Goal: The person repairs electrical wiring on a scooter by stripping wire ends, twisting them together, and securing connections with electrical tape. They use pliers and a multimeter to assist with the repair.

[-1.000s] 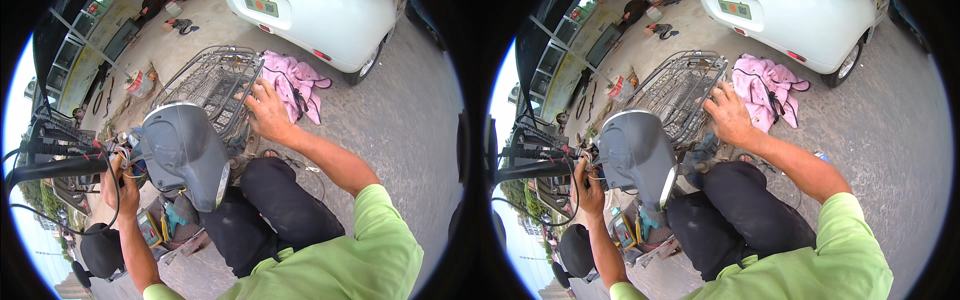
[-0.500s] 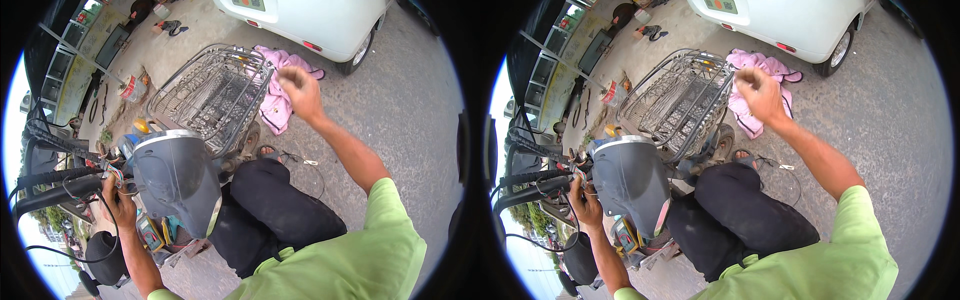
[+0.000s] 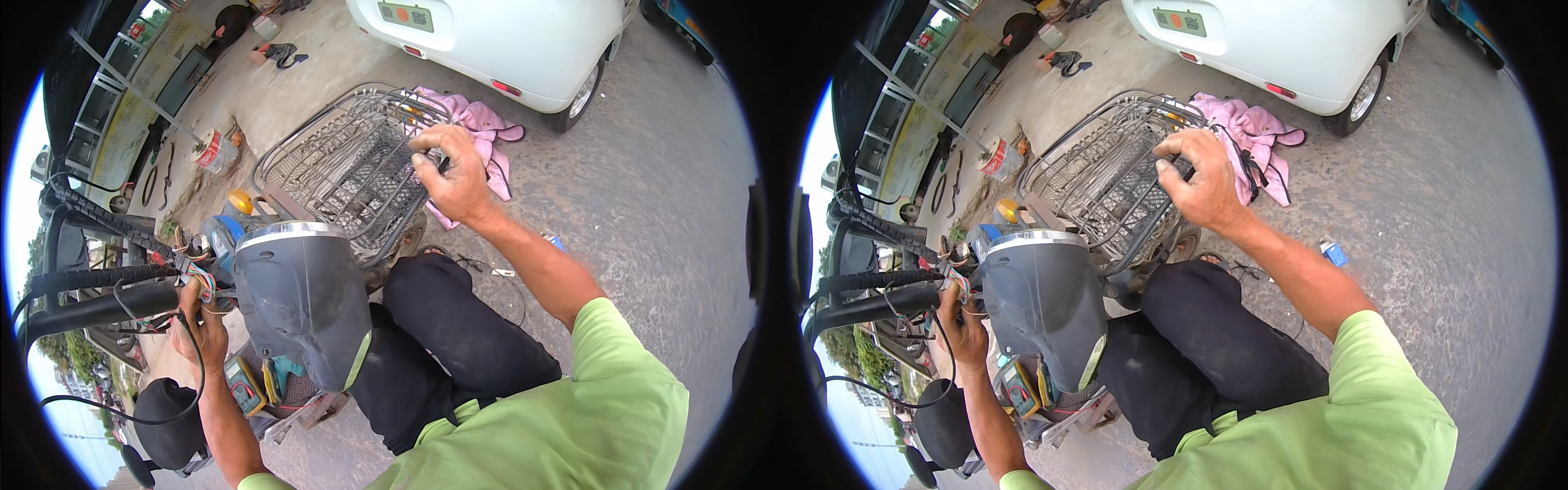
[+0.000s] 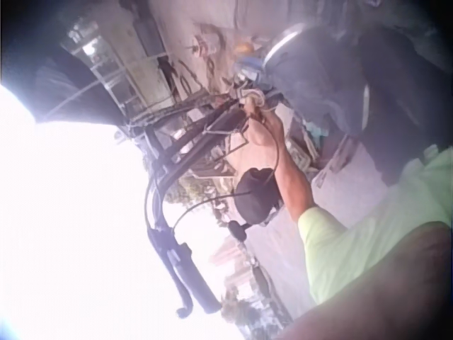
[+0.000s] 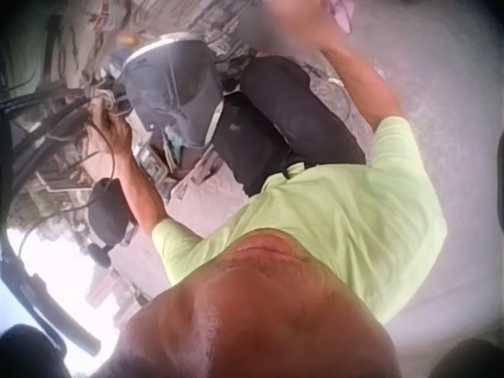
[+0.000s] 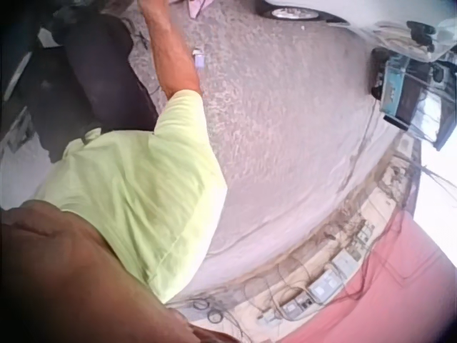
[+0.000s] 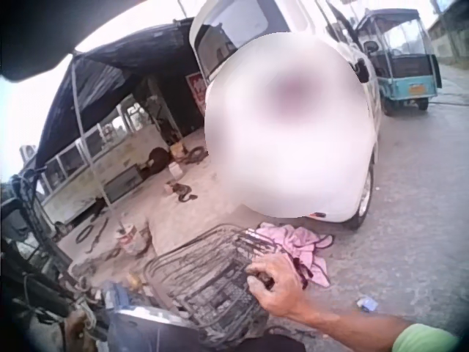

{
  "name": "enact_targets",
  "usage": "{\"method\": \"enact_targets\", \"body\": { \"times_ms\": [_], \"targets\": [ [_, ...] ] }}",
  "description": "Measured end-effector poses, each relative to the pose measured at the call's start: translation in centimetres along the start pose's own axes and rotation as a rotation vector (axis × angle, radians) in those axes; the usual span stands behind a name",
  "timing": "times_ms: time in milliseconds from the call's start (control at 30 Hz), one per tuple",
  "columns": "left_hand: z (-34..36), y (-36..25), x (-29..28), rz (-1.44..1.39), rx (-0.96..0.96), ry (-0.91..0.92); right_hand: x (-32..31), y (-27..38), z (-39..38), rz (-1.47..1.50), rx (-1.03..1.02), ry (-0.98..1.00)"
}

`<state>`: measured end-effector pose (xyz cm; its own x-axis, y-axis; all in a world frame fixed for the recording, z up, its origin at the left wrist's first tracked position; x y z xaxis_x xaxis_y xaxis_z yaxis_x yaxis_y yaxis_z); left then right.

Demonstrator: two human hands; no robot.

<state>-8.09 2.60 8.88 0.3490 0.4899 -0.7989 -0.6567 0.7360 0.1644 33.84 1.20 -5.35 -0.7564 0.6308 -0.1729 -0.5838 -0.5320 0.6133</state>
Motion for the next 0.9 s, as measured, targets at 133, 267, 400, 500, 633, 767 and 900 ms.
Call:
{"method": "enact_targets", "body": {
  "times_ms": [133, 267, 400, 500, 633, 767, 900],
  "targets": [
    [0.3, -0.9, -0.1, 0.014, 0.013, -0.015, -0.4, 3.5, -2.4, 0.152, 0.05, -0.068],
    [-0.7, 0.3, 0.1, -0.055, 0.008, -0.01, -1.3, 9.4, -5.4, 0.451, 0.082, 0.1],
    [1.2, -1.2, -0.1, 0.092, 0.092, -0.042, 0.7, 19.7, -8.0, 0.828, -0.217, 0.644],
    [3.4, -3.1, -1.2, -0.035, 0.099, -0.056, 4.7, 24.9, -12.2, 0.827, -0.441, 1.1],
    [3.6, -2.9, -1.2, -0.104, 0.117, -0.097, 9.9, 25.7, -10.6, 0.684, -0.437, 1.052],
    [3.5, -2.7, -1.3, -0.184, 0.071, -0.107, 10.8, 25.5, -7.6, 0.597, -0.397, 0.906],
    [3.6, -2.9, -1.5, -0.108, 0.092, -0.106, 8.8, 24.9, -4.0, 0.545, -0.289, 0.618]
  ]
}}
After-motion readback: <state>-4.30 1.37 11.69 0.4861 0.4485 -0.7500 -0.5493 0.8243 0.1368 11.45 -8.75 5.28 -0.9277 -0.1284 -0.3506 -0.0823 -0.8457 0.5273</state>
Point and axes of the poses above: each hand's wrist, its own z-axis towards the middle knuckle, its own x-axis out of the palm, y = z × x, the point moved 6 cm from there along z, towards the middle knuckle, and after that the axes turned 8 degrees about y, right-handed, at the moved point
